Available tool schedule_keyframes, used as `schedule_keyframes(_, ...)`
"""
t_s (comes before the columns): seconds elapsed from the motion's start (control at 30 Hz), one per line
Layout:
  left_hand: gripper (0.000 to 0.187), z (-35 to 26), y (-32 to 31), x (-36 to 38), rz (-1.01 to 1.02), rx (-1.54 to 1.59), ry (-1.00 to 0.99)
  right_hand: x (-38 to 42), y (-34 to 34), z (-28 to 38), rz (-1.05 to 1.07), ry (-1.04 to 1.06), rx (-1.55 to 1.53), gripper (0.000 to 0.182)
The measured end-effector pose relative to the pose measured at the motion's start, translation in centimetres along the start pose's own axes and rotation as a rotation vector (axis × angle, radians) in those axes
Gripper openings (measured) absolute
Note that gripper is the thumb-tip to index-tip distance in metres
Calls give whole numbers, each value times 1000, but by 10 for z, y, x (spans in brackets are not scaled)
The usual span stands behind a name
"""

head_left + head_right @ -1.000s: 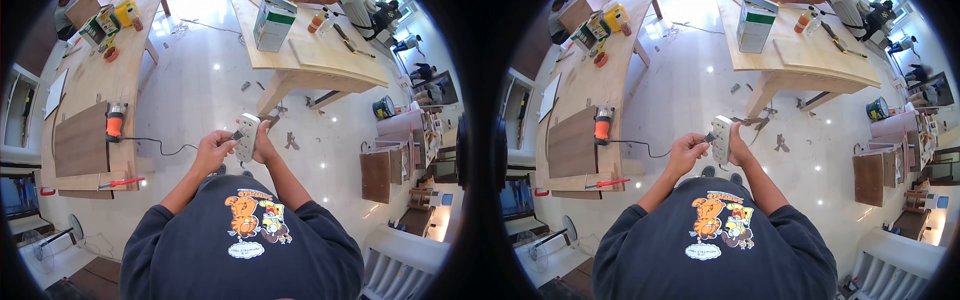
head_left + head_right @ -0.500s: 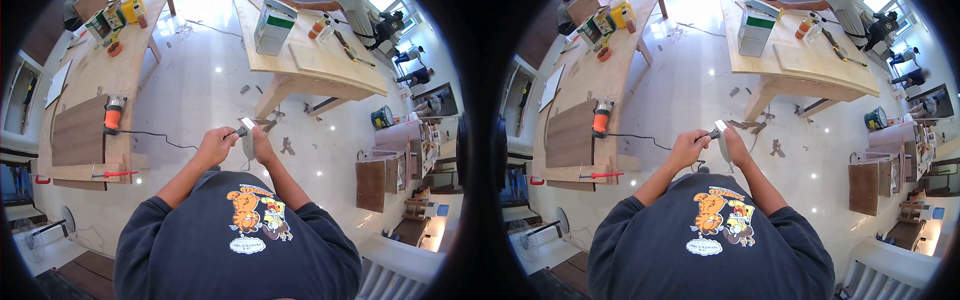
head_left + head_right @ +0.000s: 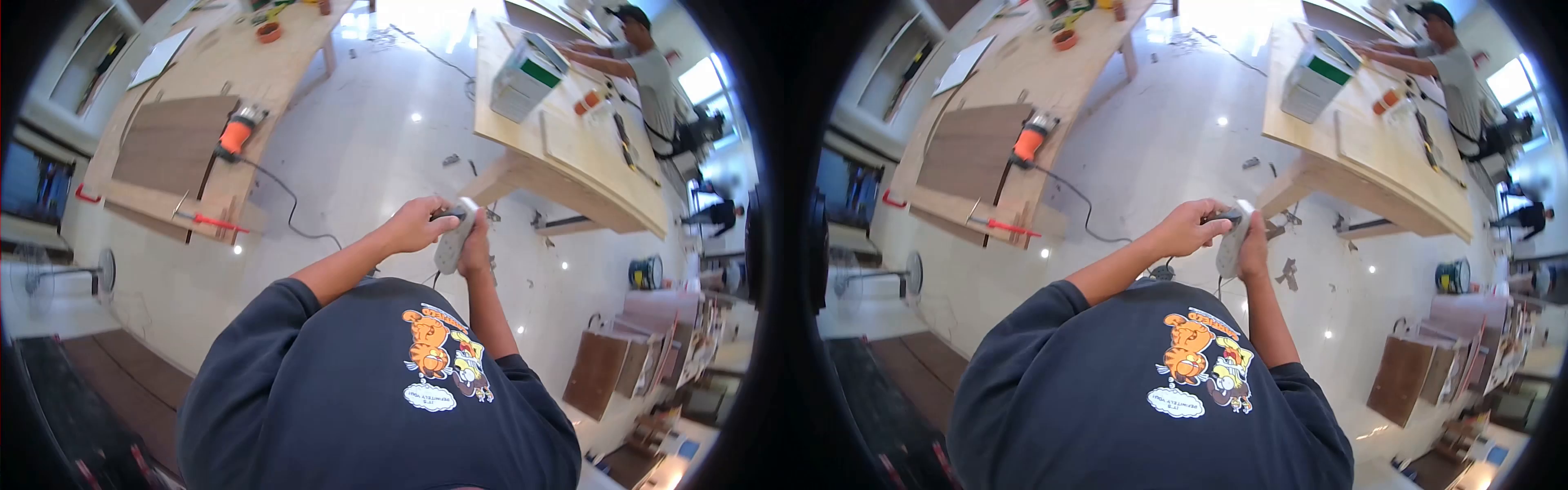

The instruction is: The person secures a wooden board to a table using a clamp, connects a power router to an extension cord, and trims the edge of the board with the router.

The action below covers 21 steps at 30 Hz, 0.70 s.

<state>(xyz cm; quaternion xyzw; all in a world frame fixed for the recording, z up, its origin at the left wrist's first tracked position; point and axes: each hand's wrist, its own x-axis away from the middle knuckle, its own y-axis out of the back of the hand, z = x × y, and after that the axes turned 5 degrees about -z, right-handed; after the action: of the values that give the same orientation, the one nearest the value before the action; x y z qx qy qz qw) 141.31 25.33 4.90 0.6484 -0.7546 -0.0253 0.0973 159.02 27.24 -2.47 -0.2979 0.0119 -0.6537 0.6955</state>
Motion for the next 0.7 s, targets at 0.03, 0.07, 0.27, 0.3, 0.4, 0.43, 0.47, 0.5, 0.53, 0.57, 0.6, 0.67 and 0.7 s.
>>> schedule_keyframes(0.03,24,1,3,3,9,95,26,-8,3,6,-25,10,28,56)
schedule_keyframes(0.07,25,9,11,8,23,28,-3,-14,9,17,-17,9,9,58)
schedule_keyframes(0.27,37,135,56,65,133,-552,201,-21,14,74,41,-40,-49,64)
schedule_keyframes(0.3,36,155,57,83,102,-570,257,-25,19,73,52,-63,-47,64)
schedule_keyframes(0.4,33,141,54,128,-124,-430,305,-65,53,49,256,-155,-70,66)
schedule_keyframes(0.43,32,121,53,139,-213,-350,296,-81,61,29,151,-190,0,66)
schedule_keyframes(0.47,32,101,51,146,-309,-158,255,-95,68,11,43,-223,73,65)
schedule_keyframes(0.5,32,85,52,145,-346,-147,274,-107,74,-6,-63,-249,148,65)
schedule_keyframes(0.53,32,70,56,137,-384,-137,292,-116,82,-22,-45,-273,261,64)
schedule_keyframes(0.57,32,63,59,127,-419,-128,311,-122,90,-38,-29,-296,373,63)
schedule_keyframes(0.6,31,67,62,112,-426,-201,275,-128,94,-56,-28,-335,460,61)
schedule_keyframes(0.67,29,93,67,75,-414,-344,205,-123,105,-86,-51,-415,630,58)
schedule_keyframes(0.7,27,110,71,59,-410,-362,216,-108,105,-98,-44,-441,703,57)
